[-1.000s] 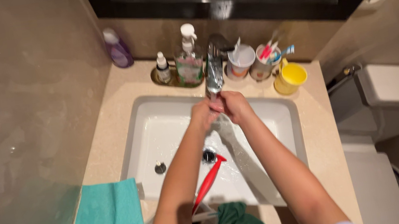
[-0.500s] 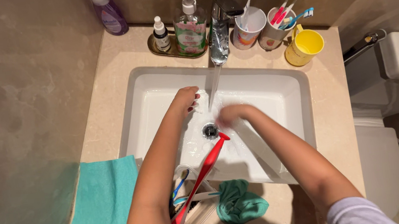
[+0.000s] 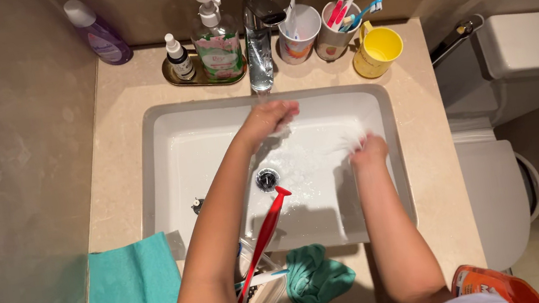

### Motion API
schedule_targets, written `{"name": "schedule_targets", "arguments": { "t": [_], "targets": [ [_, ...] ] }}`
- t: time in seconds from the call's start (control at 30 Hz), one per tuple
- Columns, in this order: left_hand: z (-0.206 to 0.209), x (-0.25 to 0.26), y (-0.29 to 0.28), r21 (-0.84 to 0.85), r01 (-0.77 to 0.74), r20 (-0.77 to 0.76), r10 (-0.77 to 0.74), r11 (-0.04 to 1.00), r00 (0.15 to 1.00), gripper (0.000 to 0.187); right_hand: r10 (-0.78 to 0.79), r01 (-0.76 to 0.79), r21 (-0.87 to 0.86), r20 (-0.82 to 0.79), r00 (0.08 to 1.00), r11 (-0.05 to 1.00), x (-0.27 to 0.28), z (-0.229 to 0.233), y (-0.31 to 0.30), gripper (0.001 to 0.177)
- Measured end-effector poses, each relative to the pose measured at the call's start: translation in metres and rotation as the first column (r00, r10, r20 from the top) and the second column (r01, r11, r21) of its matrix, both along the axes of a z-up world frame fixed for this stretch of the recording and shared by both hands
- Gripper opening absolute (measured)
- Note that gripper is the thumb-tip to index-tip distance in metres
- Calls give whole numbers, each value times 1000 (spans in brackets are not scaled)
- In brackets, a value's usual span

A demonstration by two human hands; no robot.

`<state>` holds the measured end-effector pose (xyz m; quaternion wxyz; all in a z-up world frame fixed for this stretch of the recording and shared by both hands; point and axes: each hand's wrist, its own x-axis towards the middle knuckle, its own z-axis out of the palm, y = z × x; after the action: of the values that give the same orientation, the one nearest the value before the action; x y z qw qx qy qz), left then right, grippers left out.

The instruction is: The person cleans a bathroom sink by rinsing a collapsible basin, laying a mat on the floor, and scrubbing the sink area with a brush, cloth, and spray cleaner.

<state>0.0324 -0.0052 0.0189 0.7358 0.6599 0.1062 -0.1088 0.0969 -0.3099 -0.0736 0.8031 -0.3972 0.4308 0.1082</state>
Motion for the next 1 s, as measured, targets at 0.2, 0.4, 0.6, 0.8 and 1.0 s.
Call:
{"name": "schedule_targets", "arguments": {
  "t": [0.2, 0.4, 0.6, 0.8, 1.0],
  "targets": [
    [-88, -4, 48, 677, -6, -53, 57, 736, 997, 30, 558, -592, 400, 212, 802, 699, -17, 36, 125, 47],
    [-39, -42, 126, 670, -151, -107, 296, 727, 949, 26, 739, -897, 110, 530, 417, 428, -12, 112, 240, 37],
    [-25, -87, 161, 685, -138, -215, 379, 716, 900, 35, 840, -792, -287, 254, 480, 539, -7, 99, 237, 33],
    [-70, -83, 128, 596, -103, -240, 299, 797, 924, 35, 958, -938, -227, 176, 225, 262, -9, 99, 215, 32],
    [-19, -44, 61, 2, -419, -419, 381, 908, 824, 31, 512, -946, 282, 795, 325, 163, -39, 115, 164, 30]
  ]
}}
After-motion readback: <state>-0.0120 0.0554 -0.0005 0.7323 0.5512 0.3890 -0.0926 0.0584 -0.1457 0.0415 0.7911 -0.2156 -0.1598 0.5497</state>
